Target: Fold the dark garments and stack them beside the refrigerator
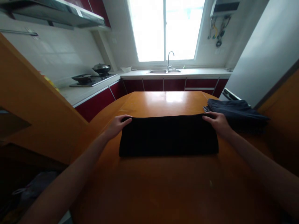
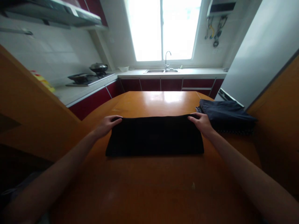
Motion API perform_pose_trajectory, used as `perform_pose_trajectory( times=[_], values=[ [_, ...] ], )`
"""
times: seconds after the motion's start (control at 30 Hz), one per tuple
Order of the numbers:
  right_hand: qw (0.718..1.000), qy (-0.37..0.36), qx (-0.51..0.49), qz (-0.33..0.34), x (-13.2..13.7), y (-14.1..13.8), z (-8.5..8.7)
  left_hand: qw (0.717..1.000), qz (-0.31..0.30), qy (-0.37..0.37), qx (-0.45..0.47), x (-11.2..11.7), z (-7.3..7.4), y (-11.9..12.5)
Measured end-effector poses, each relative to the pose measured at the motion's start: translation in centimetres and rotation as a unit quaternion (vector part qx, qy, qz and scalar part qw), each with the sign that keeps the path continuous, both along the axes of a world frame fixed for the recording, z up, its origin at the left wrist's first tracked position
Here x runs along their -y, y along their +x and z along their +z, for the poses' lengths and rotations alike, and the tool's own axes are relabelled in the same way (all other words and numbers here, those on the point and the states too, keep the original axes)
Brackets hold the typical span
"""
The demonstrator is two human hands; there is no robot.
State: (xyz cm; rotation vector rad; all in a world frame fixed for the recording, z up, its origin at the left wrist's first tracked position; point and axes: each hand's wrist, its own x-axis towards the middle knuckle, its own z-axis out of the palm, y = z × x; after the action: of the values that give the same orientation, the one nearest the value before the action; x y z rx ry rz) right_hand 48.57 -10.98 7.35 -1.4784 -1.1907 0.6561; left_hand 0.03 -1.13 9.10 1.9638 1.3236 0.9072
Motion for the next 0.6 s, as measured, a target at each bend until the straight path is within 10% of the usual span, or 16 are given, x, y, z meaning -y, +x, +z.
perform_pose_trajectory(
  times=[0.23,0.6],
  values=[
    [0.996,-0.075,0.034,-0.031,-5.5,0.0,-5.7,0.995,0.047,-0.084,-0.038,-5.1,-5.9,1.4],
    [0.991,-0.007,0.114,-0.063,-6.4,1.1,-7.5,0.991,0.091,0.051,-0.082,-6.2,-7.6,2.0]
  ],
)
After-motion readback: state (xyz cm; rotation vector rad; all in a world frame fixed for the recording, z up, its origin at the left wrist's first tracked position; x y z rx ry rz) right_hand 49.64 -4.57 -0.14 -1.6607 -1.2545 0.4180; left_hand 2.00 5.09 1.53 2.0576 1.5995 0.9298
